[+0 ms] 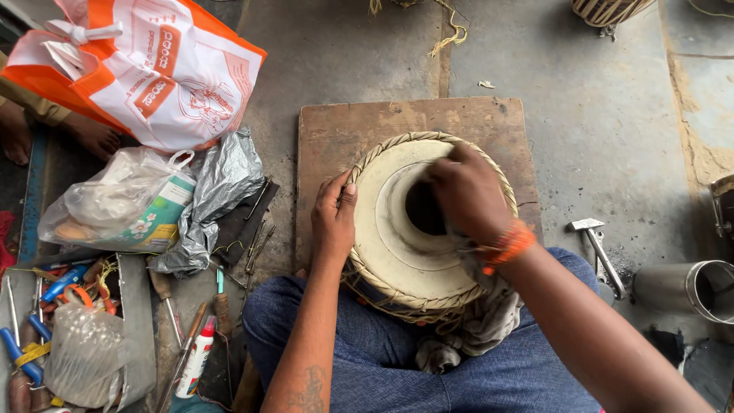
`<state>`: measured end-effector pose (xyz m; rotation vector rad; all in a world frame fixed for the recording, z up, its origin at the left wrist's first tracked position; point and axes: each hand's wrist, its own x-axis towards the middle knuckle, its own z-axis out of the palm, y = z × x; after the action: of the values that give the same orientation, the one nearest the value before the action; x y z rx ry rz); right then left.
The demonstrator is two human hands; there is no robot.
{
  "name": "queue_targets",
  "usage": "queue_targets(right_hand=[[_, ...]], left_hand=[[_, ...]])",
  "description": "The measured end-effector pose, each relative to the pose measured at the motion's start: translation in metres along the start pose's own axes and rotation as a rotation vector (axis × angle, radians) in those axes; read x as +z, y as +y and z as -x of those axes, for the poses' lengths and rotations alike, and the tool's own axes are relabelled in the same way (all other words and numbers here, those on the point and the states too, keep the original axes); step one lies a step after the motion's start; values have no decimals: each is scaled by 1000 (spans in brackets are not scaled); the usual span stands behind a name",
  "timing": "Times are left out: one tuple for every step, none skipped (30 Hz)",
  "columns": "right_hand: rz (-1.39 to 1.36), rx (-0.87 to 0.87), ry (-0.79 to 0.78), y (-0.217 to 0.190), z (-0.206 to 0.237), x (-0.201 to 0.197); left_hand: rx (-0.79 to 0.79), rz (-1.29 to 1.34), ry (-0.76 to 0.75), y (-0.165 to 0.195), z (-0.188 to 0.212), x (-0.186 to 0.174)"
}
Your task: The person sits cross-legged and scrubs the surface of a tabla drum with a small abrasive pad, then wipes it with a cloth. The drum rests on a wooden board on the floor.
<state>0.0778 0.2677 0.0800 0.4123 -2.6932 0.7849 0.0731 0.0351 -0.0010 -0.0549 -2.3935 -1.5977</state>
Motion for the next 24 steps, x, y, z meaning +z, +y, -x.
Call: queue_targets(right_hand=[[56, 53, 36, 4, 5, -9], [81, 103, 6, 5, 15, -17], [106, 152, -22, 3, 29, -25], [130, 204, -48, -1, 42, -31], [68, 224, -79, -8, 55, -33], [5, 247, -113, -18, 68, -33], [-59, 267, -146, -25, 75, -30], [-80, 204, -153, -32, 75, -23], [-104, 138, -156, -40, 72, -13], [-129, 71, -157, -46, 69, -3], [-114, 18, -142, -47, 59, 5], [-98, -38, -127, -42, 42, 15], [-81, -97, -111, -37, 27, 22], [-29, -66, -68, -30, 14, 26], [24, -34, -24, -20, 4, 26], [78, -2, 19, -10, -2, 23], [74, 106, -12, 2, -1, 15], [72, 217, -46, 15, 4, 4], [-22, 253, -14, 29, 15, -10], [-117, 290, 21, 43, 30, -25], [-84, 410, 11, 55, 52, -39], [-51, 530, -3, 64, 79, -52], [-198, 758, -74, 72, 102, -56], [-346, 990, -148, 77, 129, -60]], left_hand=[[-5, 8, 6, -1, 1, 1], [9, 10, 25, -2, 2, 3], [24, 12, 43, -3, 3, 4], [41, 14, 59, -3, 3, 5], [41, 16, 53, -3, 4, 6], [37, 18, 47, -2, 5, 6], [33, 19, 41, -1, 6, 6], [-30, 20, 27, 0, 6, 5], [-90, 17, 14, 1, 6, 4], [-147, 13, 2, 3, 6, 3], [-132, 9, -12, 5, 5, 1], [-115, 5, -23, 6, 3, -1], [-97, 2, -33, 7, 2, -3], [-85, -7, -37, 8, 0, -4], [-73, -15, -41, 9, -1, -4], [-62, -20, -47, 9, -2, -4], [-67, -16, -36, 8, -3, -4], [-76, -10, -27, 8, -3, -4], [-86, -4, -21, 7, -2, -3], [-68, 11, -16, 5, -2, -3], [-50, 25, -10, 4, -1, -2], [-36, 39, -3, 2, 1, -2], [-37, 35, -2, 0, 2, -1], [-43, 31, -3, -2, 3, 0]])
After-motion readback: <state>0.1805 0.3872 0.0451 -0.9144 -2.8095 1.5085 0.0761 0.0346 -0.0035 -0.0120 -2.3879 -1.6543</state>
